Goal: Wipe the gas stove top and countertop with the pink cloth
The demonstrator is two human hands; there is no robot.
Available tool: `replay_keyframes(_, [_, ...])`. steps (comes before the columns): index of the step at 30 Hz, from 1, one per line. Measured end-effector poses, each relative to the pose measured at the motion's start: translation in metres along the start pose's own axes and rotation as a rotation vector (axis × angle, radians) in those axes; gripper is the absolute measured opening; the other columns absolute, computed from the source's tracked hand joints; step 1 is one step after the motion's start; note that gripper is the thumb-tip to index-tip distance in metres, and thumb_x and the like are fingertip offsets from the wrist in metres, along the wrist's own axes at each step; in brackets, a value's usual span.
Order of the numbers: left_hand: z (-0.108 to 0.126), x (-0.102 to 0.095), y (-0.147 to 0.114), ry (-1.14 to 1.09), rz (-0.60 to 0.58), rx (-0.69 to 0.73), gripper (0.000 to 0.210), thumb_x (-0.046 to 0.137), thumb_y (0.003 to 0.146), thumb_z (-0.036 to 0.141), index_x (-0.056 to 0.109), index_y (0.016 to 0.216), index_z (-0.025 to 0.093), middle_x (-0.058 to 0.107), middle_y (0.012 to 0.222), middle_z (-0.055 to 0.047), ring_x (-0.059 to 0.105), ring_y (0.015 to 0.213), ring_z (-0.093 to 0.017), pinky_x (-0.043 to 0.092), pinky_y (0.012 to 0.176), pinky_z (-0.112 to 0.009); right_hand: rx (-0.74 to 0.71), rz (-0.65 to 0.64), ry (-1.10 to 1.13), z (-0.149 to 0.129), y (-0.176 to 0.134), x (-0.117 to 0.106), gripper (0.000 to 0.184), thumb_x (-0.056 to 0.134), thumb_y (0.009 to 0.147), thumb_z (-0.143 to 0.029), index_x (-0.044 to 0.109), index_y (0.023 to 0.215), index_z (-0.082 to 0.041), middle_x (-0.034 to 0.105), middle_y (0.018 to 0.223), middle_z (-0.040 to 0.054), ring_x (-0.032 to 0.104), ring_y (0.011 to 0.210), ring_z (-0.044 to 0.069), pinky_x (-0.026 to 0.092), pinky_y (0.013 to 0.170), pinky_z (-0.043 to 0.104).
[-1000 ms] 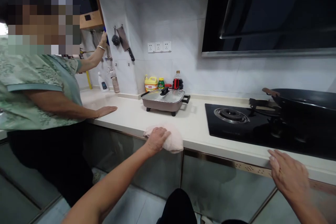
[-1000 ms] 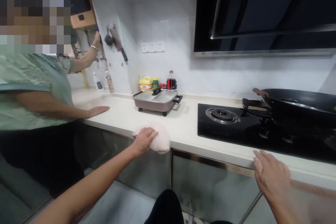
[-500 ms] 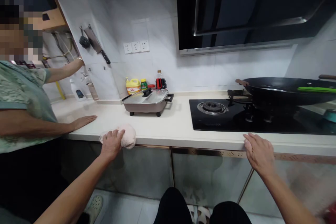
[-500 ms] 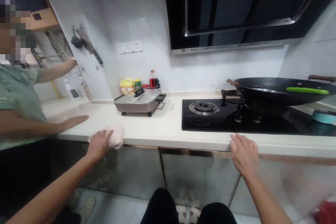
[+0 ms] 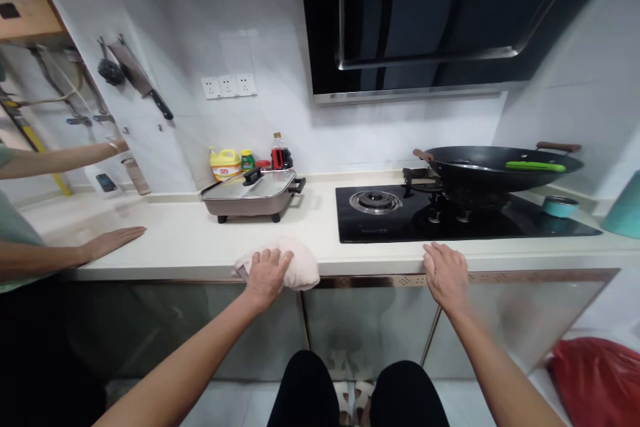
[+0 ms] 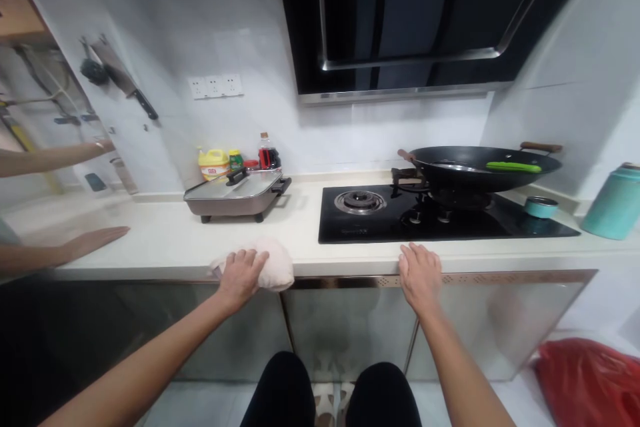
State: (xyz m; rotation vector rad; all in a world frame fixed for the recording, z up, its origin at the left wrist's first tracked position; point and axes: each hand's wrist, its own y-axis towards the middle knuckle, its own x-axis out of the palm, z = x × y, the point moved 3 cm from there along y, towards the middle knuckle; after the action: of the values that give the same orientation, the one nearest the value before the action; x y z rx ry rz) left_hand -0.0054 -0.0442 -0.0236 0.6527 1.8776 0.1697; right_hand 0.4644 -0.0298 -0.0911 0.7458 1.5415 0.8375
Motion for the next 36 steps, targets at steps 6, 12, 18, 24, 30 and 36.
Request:
replay_keyframes(6, [0.084,-0.009,0.036,-0.081,0.166,0.084,0.048,0.055,0.092,0.010,0.061,0.136,0.026,0.067,0.121,-0.015,0.058,0.107,-0.034,0.043,0.092,-0.055,-0.004,0.013,0.024,-0.003,0.003,-0.002,0.042,0.037,0.104,-0.029,0.066,0.133,-0.018,0.068,0.134,0.0162,0.053,0.129,0.031,0.035,0.111,0.049])
replay_keyframes(12, [0.163,-0.025,0.071,-0.164,0.251,0.168,0.035,0.053,0.098,0.012,0.062,0.131,0.023,0.068,0.109,-0.014,0.059,0.102,-0.031,0.045,0.088,-0.053,0.034,-0.010,0.058,-0.006,0.003,-0.003,0.042,0.035,0.107,-0.031,0.067,0.130,-0.016,0.068,0.135,0.0167,0.053,0.133,0.031,0.035,0.115,0.051])
replay_keyframes(18, [0.226,-0.037,0.101,-0.218,0.259,0.249,0.030,0.051,0.103,0.017,0.060,0.131,0.023,0.067,0.107,-0.012,0.060,0.100,-0.028,0.045,0.084,-0.049,0.229,-0.087,0.321,0.005,0.016,-0.014,0.045,0.038,0.104,-0.047,0.071,0.120,-0.021,0.069,0.130,0.0140,0.058,0.125,0.032,0.039,0.114,0.060])
replay_keyframes(24, [0.239,-0.043,0.103,-0.270,0.262,0.280,0.032,0.048,0.104,0.017,0.058,0.134,0.021,0.067,0.110,-0.012,0.060,0.102,-0.028,0.045,0.087,-0.049,-0.014,-0.193,0.683,-0.046,0.024,-0.045,0.046,0.050,0.097,-0.031,0.054,0.143,-0.024,0.057,0.147,0.0127,0.053,0.139,0.025,0.044,0.118,0.049])
replay_keyframes(30, [0.208,-0.043,0.087,-0.327,0.258,0.381,0.060,0.067,0.092,0.024,0.046,0.149,0.018,0.064,0.132,-0.015,0.059,0.113,-0.031,0.046,0.099,-0.049,-0.268,-0.290,0.465,-0.088,0.015,-0.033,0.085,0.056,0.081,-0.014,0.030,0.161,-0.022,0.050,0.153,0.0154,0.046,0.143,0.030,0.039,0.119,0.056])
replay_keyframes(36, [0.152,-0.044,0.070,-0.669,0.205,0.526,0.091,0.086,0.080,0.045,0.039,0.154,0.019,0.055,0.152,-0.019,0.052,0.138,-0.034,0.042,0.112,-0.047,-0.228,-0.343,0.136,-0.111,0.022,-0.030,0.095,0.087,0.067,-0.031,0.046,0.153,-0.023,0.056,0.139,0.0197,0.052,0.130,0.040,0.042,0.107,0.056])
